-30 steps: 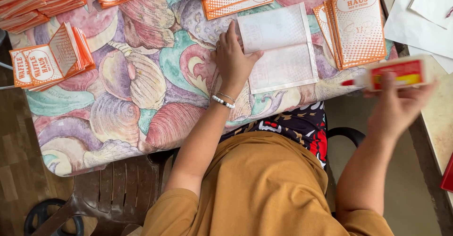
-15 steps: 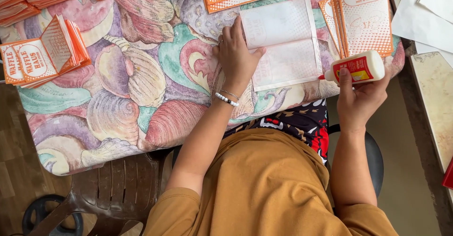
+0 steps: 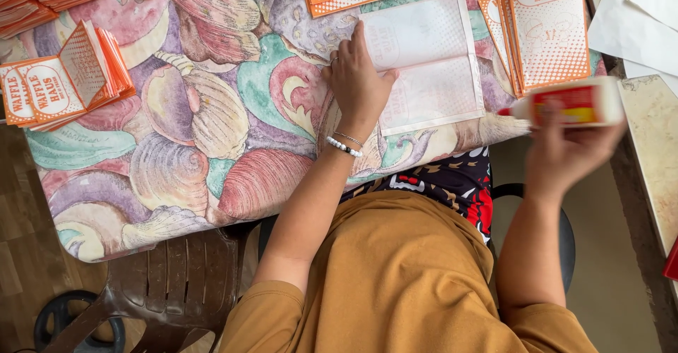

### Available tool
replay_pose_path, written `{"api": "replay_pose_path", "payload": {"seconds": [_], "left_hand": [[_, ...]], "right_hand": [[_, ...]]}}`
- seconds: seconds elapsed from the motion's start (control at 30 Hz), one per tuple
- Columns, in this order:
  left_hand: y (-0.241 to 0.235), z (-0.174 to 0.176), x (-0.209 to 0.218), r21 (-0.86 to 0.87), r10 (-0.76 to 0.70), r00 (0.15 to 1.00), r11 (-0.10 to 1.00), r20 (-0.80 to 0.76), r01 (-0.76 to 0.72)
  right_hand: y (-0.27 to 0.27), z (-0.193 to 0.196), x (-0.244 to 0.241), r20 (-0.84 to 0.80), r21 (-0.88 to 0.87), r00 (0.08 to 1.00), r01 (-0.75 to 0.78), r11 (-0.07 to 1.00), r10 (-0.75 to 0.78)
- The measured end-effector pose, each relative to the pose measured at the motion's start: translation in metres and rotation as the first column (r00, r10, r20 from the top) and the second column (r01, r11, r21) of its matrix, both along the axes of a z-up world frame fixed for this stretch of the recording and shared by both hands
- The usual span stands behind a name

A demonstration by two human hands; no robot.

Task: Assembling paper bags by applying glue to the edges and folding them into shape.

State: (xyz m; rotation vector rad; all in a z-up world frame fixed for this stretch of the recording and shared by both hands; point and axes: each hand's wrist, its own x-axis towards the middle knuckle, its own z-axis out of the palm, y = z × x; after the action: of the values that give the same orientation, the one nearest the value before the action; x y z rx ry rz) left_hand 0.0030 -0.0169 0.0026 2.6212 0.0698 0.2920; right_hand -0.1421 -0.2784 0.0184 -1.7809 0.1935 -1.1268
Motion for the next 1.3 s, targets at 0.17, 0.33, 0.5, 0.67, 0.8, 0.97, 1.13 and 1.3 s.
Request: {"api": "replay_pose_path", "payload": {"seconds": [0.17,0.33,0.5,0.67,0.8,0.97,1.13,1.3], "left_hand": [[-0.002,-0.006,0.0,-0.038,-0.01,1.0,0.999,0.007,0.01],[0.003,0.0,0.01,-0.006,-0.027,0.994,1.0,0.11,0.028],[0.015,0.015,0.035,0.13,-0.241,0.961,0.957,-0.138,0.259],[0.006,0.021,0.046,0.113,-0.214,0.964,0.966,-0.159,0.233],[-0.011,0.008,0.049,0.079,-0.151,0.981,0.984,-0.122,0.162],[-0.006,0.003,0.048,-0.378,-0.19,0.979,0.914,-0.073,0.149],[0.013,0.032,0.004,-0.621,-0.36,0.931,0.715,0.065,0.32],[0.035,0.037,-0.031,-0.504,-0.72,0.689,0.567,0.081,0.652]], "right_hand": [[-0.117,-0.002,-0.016,-0.332,0.402,0.922,0.33,0.854,-0.2],[-0.238,-0.055,-0.038,-0.644,0.458,0.756,0.505,0.731,-0.118],[-0.256,-0.063,-0.06,-0.884,0.19,0.434,0.672,0.716,-0.172],[-0.236,-0.053,-0.076,-0.716,-0.113,0.496,0.613,0.782,-0.492],[-0.217,-0.042,-0.07,-0.503,0.045,0.64,0.69,0.723,-0.58],[-0.246,-0.084,-0.089,-0.282,0.177,0.685,0.726,0.665,-0.672],[-0.166,-0.02,-0.086,-0.295,0.239,0.712,0.7,0.673,-0.637],[-0.151,-0.023,-0.072,-0.194,0.178,0.778,0.627,0.758,-0.598]]}}
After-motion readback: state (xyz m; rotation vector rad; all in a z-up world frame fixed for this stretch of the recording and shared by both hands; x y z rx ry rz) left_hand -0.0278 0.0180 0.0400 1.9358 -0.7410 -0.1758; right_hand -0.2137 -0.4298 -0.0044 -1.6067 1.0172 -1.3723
